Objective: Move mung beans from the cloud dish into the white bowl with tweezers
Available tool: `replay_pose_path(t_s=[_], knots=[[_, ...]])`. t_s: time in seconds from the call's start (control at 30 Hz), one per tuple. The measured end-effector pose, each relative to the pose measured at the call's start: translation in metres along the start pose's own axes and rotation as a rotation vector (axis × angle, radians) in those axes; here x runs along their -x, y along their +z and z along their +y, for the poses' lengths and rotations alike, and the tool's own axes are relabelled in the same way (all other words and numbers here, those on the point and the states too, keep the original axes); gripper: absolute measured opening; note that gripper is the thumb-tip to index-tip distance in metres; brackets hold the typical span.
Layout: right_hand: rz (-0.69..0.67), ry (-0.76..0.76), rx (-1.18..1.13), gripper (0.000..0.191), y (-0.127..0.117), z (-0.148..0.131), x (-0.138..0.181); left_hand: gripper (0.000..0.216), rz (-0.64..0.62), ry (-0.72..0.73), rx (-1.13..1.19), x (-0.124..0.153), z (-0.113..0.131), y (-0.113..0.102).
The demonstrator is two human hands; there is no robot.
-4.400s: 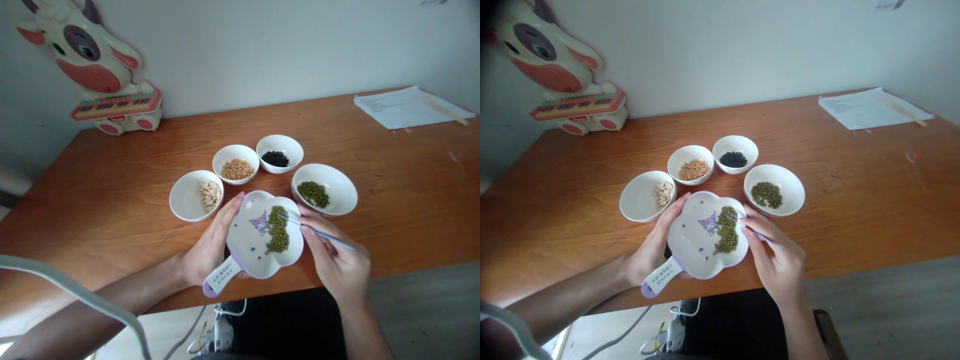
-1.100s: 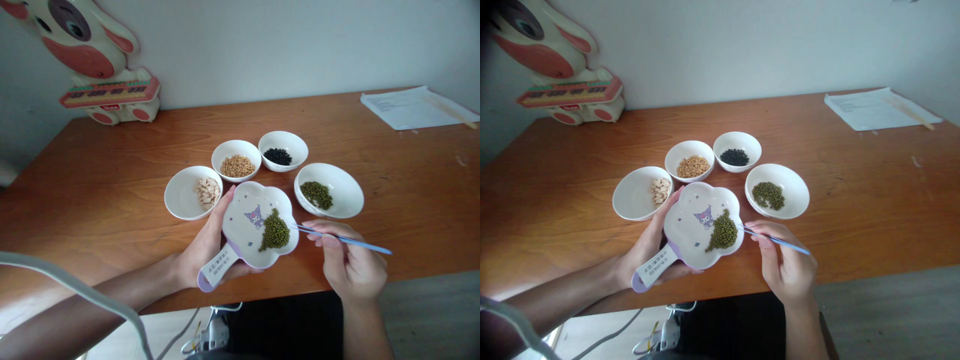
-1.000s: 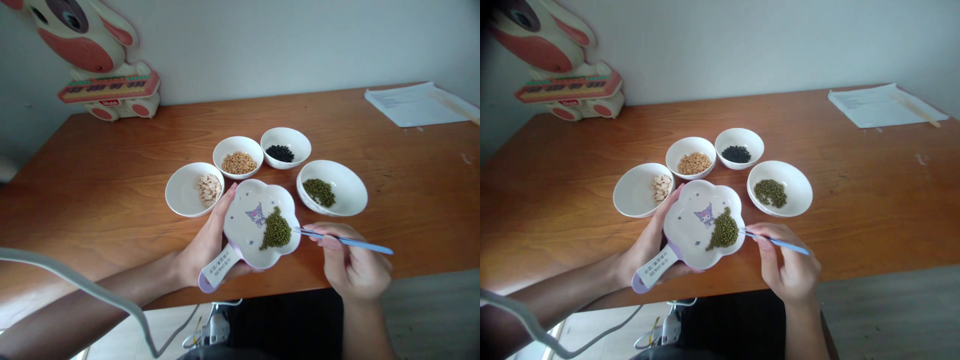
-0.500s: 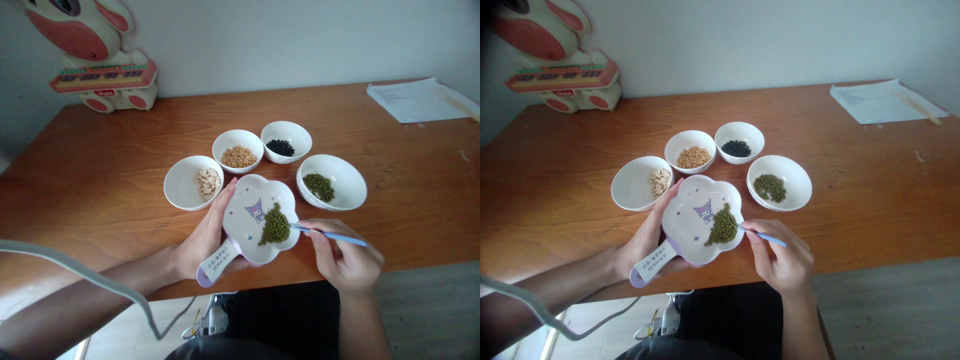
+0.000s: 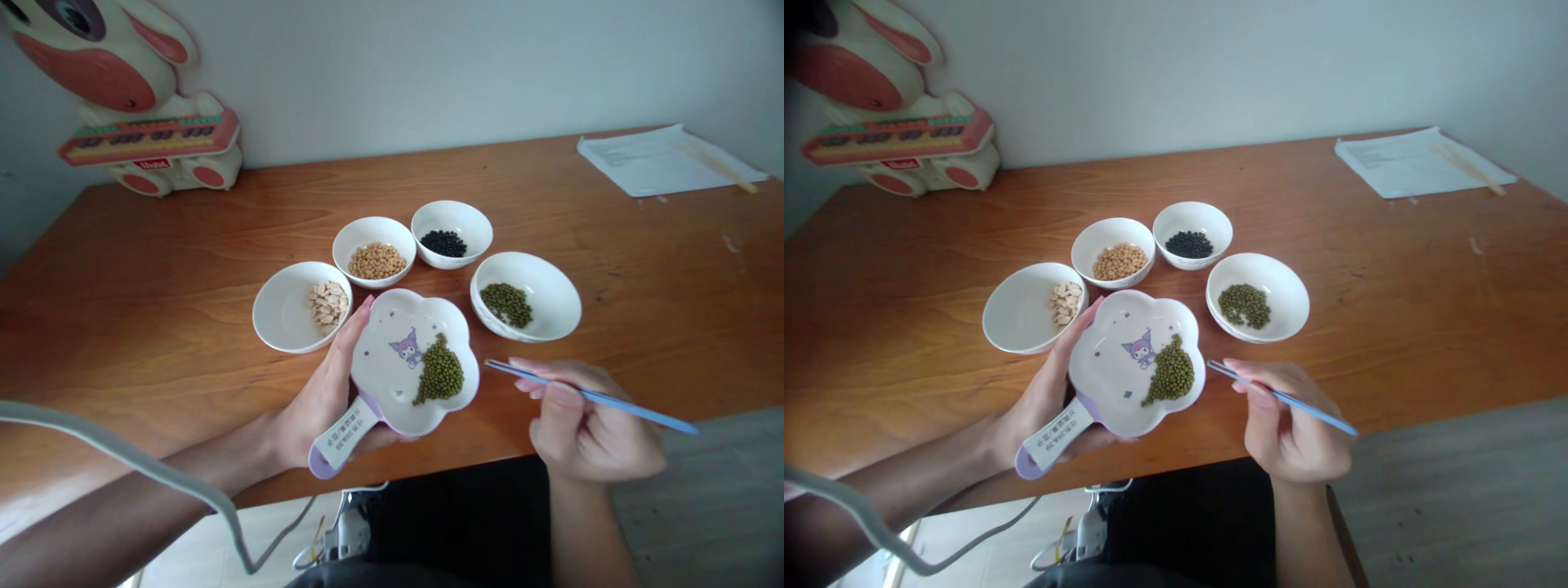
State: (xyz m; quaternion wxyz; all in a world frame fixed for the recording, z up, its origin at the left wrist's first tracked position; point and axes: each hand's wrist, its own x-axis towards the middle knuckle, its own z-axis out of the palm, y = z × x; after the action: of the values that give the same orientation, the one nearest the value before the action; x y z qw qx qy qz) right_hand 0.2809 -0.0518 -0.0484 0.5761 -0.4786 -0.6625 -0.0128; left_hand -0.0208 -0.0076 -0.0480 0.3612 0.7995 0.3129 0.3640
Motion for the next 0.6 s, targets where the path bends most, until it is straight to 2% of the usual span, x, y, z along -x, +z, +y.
replay_pose_path(t_s=[0.1,0.17,0.33,0.47,0.6], knots=[[0.317,0.072,0.102,0.018,0.005,0.004,-0.007,0.152,0.013,0.022,-0.012,-0.001,-0.001,0.0],[0.384,0.134,0.122,0.019,0.009,0.006,-0.014,0.153,0.015,0.035,-0.016,-0.002,0.0,0.001],[0.332,0.178,0.05,0.019,0.01,0.011,-0.014,0.151,0.007,0.025,-0.026,-0.006,0.002,0.001],[0.252,0.037,0.033,0.018,0.001,0.013,-0.002,0.151,0.026,0.03,-0.014,-0.005,0.001,0.001],[0.043,-0.076,-0.01,0.027,-0.005,0.011,-0.001,0.152,0.01,0.023,-0.041,-0.003,0.002,-0.001]])
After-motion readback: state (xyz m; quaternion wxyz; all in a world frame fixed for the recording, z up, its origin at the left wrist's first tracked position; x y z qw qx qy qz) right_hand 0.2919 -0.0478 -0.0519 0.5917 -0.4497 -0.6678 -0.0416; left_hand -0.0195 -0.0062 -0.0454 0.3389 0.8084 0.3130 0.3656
